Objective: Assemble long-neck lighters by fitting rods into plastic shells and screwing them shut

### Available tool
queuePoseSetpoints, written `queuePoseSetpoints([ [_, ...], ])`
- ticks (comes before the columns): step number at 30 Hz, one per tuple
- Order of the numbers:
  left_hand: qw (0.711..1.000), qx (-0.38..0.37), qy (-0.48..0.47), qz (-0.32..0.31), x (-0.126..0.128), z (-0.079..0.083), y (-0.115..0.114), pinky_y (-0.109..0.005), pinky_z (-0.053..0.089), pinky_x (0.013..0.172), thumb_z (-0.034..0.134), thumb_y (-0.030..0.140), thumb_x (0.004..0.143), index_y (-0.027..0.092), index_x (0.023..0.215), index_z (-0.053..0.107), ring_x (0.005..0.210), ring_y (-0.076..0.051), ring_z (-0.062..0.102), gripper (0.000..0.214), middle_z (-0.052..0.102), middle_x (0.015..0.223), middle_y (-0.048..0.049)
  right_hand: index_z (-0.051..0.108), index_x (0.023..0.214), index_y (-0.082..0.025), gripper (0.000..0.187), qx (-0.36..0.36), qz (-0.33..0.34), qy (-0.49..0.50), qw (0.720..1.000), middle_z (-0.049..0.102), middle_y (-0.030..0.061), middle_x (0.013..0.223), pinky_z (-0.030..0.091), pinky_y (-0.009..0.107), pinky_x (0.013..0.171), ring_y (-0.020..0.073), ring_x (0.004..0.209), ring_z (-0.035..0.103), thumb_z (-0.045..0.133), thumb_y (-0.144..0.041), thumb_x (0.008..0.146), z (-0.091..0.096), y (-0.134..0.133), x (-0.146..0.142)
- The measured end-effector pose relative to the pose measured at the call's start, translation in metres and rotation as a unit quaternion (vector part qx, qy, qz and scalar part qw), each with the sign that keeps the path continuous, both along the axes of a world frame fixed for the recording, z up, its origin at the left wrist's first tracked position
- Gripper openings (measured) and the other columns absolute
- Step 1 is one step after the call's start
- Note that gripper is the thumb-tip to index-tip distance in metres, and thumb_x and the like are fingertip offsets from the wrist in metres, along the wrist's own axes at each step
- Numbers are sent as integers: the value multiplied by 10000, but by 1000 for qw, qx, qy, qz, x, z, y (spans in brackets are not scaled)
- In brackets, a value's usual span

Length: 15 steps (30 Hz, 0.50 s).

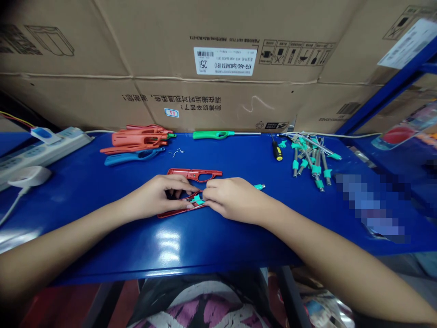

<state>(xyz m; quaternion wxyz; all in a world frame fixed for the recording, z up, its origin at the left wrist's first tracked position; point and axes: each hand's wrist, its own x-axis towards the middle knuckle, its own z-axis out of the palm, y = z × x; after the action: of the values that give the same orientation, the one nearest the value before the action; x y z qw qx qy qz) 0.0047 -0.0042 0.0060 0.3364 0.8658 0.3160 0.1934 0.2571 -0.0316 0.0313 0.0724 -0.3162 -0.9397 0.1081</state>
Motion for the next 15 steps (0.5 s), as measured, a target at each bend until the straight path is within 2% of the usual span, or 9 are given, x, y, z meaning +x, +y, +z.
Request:
queuePoseSetpoints([
  [3, 1000, -7, -1, -1, 1, -1, 0, -262, 509, 705, 776, 312, 843, 193, 1158, 758, 755, -153, 639, 337, 727, 947, -58, 701, 940, -176, 179, 0, -3, -1, 1000, 674, 51, 923, 406, 277, 661, 170, 793, 617, 553, -258, 997, 0, 0, -1],
  [7, 1000, -2, 5, -7, 1, 2, -1, -260, 519, 695, 762, 293, 857, 185, 1159, 755, 753, -154, 647, 321, 729, 932, -57, 699, 935, -176, 119, -42, -16, 44, 998, 676, 43, 917, 425, 266, 693, 162, 812, 619, 598, -227, 970, -2, 3, -2],
  [12, 995, 75, 11, -68, -5, 10, -5, -336, 539, 947, 660, 261, 930, 197, 1279, 687, 1050, -219, 682, 355, 706, 1181, -102, 704, 911, -169, 90, -72, -24, 64, 995, 673, 43, 889, 433, 261, 689, 155, 787, 614, 620, -184, 941, -4, 3, -3],
  [15, 983, 147, 53, -91, -8, 13, -8, -389, 522, 1012, 624, 313, 951, 200, 1297, 668, 1152, -259, 651, 366, 682, 1264, -110, 710, 902, -162, 76, -86, -32, 90, 992, 682, 45, 879, 440, 259, 683, 150, 773, 615, 636, -159, 922, -6, 3, -4],
])
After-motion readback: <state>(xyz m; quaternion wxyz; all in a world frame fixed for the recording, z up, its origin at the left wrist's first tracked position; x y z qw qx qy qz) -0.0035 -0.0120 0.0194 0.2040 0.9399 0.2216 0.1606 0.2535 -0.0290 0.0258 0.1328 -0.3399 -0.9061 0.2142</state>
